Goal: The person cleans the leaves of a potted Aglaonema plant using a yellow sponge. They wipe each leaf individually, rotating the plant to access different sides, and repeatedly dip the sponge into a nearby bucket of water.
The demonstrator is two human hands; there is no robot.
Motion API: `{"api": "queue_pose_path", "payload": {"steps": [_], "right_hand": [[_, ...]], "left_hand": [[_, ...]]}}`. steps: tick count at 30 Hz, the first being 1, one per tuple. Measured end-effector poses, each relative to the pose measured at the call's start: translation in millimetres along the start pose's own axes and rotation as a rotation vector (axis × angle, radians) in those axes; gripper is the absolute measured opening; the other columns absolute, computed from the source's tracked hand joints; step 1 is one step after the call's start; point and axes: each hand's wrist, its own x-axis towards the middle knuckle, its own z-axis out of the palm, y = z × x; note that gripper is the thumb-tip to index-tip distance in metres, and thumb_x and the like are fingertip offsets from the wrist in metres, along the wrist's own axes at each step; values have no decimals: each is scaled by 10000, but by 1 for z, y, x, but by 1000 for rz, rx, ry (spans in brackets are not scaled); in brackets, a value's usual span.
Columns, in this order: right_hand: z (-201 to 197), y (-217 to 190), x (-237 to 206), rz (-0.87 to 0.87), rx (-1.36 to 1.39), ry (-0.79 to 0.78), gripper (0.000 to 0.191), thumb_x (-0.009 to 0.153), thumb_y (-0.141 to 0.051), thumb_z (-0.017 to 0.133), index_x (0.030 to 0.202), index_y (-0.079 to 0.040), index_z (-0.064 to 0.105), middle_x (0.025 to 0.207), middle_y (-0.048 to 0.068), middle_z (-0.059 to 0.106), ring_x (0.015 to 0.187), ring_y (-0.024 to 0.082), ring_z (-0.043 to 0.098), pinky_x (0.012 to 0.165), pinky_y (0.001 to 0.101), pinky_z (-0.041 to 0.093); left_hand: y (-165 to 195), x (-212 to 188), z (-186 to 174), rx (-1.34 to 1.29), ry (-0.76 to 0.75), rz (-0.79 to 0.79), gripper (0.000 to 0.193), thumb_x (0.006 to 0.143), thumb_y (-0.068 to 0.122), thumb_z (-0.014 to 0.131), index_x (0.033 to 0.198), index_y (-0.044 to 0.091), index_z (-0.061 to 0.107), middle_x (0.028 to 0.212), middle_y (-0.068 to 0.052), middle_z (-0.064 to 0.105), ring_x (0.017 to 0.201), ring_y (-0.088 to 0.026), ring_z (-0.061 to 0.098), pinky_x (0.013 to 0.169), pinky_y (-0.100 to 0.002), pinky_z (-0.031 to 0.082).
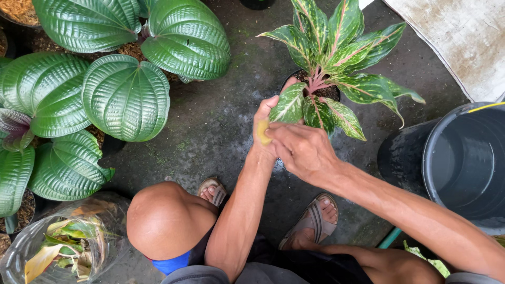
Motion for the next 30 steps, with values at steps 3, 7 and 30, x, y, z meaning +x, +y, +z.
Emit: {"api": "queue_pose_path", "payload": {"steps": [3,7,30], "right_hand": [[-12,9,7,90,-158,85,81,942,-20,694,1018,8,693,1029,175,771,734,289,755,592,380,599],[-11,20,18,177,-323,12,130,892,-49,704,1019,-26,713,834,159,723,641,328,707,535,448,549],[-131,27,-38,777,-506,-965,297,771,-163,687,1044,-208,796,844,129,763,872,327,737,800,447,586]], "left_hand": [[0,-2,4,77,97,-28,626,915,353,508,1502,146,448,1297,-119,666,1075,-250,674,1001,-424,555],[-5,0,2,-5,108,16,635,1005,313,483,1597,93,410,1366,-103,618,1154,-245,650,1064,-419,535],[38,-14,-17,1301,292,563,506,1050,289,554,1487,36,591,1389,-146,710,1346,-248,604,1219,-409,404]]}}
